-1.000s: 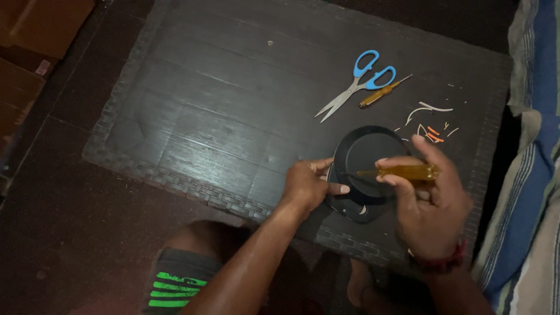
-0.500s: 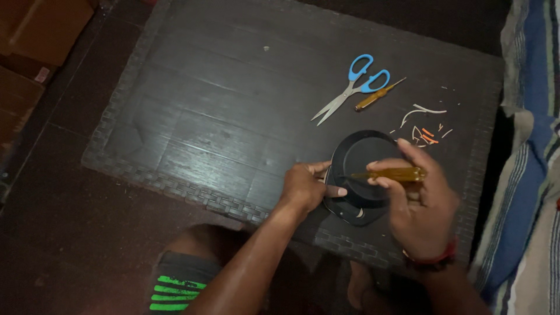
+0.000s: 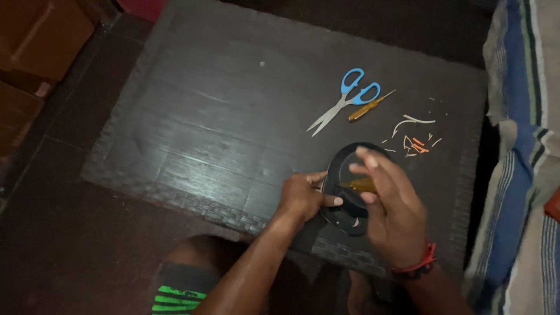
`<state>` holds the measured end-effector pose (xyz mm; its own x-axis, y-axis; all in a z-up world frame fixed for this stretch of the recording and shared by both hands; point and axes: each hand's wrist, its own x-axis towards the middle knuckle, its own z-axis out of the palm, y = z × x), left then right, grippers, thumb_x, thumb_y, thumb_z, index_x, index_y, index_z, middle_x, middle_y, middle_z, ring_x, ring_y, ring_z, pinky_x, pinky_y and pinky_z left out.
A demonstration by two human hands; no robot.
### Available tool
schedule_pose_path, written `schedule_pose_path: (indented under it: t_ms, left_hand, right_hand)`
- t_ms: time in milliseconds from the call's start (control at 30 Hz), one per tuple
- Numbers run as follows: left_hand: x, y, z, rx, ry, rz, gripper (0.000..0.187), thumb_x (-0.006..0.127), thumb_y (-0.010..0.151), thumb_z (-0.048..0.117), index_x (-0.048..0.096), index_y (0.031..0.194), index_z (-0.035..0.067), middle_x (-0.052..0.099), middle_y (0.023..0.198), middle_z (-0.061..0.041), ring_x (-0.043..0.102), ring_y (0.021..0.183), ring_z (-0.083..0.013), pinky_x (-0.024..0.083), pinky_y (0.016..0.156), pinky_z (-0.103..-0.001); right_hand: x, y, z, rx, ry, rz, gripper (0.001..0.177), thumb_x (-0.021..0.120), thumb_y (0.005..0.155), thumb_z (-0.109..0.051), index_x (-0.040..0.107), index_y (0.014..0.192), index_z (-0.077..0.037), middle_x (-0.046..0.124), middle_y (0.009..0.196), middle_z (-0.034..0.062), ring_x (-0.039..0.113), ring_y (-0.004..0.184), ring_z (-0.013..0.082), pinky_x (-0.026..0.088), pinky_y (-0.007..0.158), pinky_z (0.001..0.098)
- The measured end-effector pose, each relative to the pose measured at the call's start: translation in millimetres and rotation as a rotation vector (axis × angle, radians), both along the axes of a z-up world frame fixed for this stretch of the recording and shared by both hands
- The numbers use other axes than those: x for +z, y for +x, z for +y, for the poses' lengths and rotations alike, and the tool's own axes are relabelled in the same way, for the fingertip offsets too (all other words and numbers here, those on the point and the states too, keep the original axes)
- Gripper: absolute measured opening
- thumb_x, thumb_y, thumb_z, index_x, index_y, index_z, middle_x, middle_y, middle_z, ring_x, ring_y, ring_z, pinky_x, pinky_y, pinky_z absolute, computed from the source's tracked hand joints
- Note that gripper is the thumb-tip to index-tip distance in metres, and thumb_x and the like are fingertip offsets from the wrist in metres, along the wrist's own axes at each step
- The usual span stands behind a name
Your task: The person uses a screwdriver to pry and scrape the edge of a black circular object on a table. They then move to a bed, pick up a disassembled electronic device, and place it on the table. The person proceeds to separate the device's casing and internal components, laying them out on the table.
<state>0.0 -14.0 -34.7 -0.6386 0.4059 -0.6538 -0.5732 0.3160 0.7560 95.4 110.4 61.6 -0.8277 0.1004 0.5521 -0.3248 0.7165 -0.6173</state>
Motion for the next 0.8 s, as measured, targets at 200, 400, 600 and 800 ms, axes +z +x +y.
schedule_pose_path:
  t_ms: [200,400,600,800]
  left_hand:
    - [-5.1,2.4,-0.2,0.006,-0.013,0.071,0.065,0.086,0.067,-0.006,0.071,0.129,0.005,0.08,0.11,-0.008,0.073,0.091,-0.0116,0.058,0.082,-0.026]
    - [-9.2,1.6,-0.4,-0.02,0.036,0.105,0.065,0.086,0.066,-0.005,0.071,0.128,0.008,0.08,0.108,-0.006,0.073,0.088,-0.0111,0.06,0.08,-0.027]
    - [-6.7,0.0,-0.1,-0.062,-0.067,0.118,0.062,0.086,0.067,-0.004,0.074,0.126,0.009,0.081,0.106,-0.007,0.072,0.088,-0.012,0.059,0.08,-0.028]
    - [-6.3,0.8,0.6,-0.037,-0.042,0.144,0.064,0.087,0.069,-0.005,0.068,0.129,0.006,0.078,0.112,-0.009,0.074,0.095,-0.0123,0.06,0.084,-0.027]
  right_hand:
    - [10.0,-1.4,1.9,-0.077,-0.238,-0.155,0.03,0.06,0.097,0.002,0.068,0.126,-0.006,0.076,0.118,0.013,0.078,0.1,0.0183,0.061,0.068,0.0255]
    - [2.2,-3.2,1.5,-0.359,0.051,-0.064,0.031,0.091,0.084,-0.018,0.071,0.106,-0.009,0.075,0.095,0.0055,0.074,0.078,0.0146,0.055,0.065,0.0288]
    - [15.1,-2.1,-0.3,-0.025,0.095,0.03,0.034,0.067,0.089,-0.003,0.067,0.123,-0.005,0.069,0.128,0.0218,0.075,0.096,0.0256,0.061,0.077,0.0316]
    - [10.0,0.0,5.6,0.042,-0.105,-0.082,0.022,0.067,0.097,-0.005,0.07,0.118,-0.008,0.078,0.118,0.0078,0.08,0.094,0.0148,0.061,0.07,0.022]
